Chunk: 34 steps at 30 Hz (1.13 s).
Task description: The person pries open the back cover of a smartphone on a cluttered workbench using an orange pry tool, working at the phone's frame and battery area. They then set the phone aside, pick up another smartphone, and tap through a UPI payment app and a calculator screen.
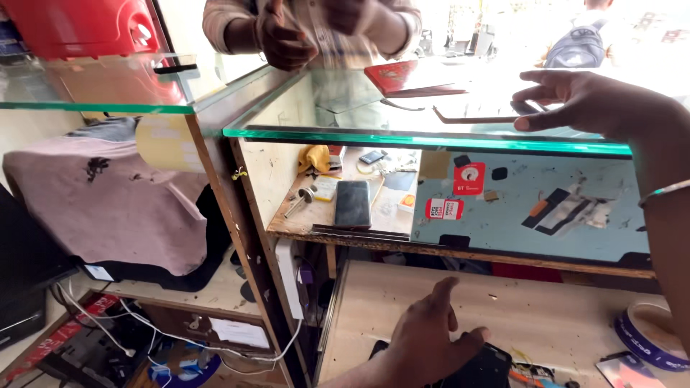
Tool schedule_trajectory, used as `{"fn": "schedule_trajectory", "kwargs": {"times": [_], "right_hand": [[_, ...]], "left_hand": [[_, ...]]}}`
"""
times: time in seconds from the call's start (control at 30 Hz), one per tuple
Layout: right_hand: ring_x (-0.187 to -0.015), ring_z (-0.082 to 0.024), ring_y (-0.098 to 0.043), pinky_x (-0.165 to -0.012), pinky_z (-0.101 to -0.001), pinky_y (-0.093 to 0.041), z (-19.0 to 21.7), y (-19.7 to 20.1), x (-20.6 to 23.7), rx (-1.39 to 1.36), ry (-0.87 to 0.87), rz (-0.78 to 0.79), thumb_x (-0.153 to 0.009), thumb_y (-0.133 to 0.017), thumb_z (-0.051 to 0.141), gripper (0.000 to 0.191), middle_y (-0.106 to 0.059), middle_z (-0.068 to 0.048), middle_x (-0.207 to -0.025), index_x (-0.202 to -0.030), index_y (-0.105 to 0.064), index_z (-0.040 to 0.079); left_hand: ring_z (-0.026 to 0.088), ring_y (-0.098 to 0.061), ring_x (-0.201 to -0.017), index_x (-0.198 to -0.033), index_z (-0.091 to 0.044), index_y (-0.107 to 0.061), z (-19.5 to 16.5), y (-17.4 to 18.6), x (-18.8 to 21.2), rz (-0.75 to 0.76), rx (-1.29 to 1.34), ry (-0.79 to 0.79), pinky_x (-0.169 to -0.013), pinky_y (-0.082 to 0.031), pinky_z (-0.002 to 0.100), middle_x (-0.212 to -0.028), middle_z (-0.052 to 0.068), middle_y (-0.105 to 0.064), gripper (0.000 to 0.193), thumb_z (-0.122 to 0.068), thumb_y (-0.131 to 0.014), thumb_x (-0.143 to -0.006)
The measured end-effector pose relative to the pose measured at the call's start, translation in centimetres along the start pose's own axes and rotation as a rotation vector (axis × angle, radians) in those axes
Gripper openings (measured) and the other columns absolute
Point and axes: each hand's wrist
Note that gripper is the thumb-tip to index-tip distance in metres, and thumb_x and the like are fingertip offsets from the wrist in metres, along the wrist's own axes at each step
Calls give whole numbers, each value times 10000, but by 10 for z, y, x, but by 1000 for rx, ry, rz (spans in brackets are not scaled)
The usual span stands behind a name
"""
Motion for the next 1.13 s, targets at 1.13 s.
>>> {"fn": "schedule_trajectory", "kwargs": {"times": [1.13], "right_hand": [[-1138, -236, -657, -961, -411, -522, -115, -206, 184, -1582, -62, 247, -1144, -512, 447, 639, -669, -179, -1298, -1526, -495, -66]], "left_hand": [[271, -634, -1188, -1610, -19, -339, 14, 1, 10, 311, 1613, 188, -992, -552, 433, -1381, 168, -609, 975, -791, -355, -1013]]}}
Point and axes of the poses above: each hand's wrist, its own x-axis away from the middle knuckle, its own y-axis out of the back of the hand, z = x × y
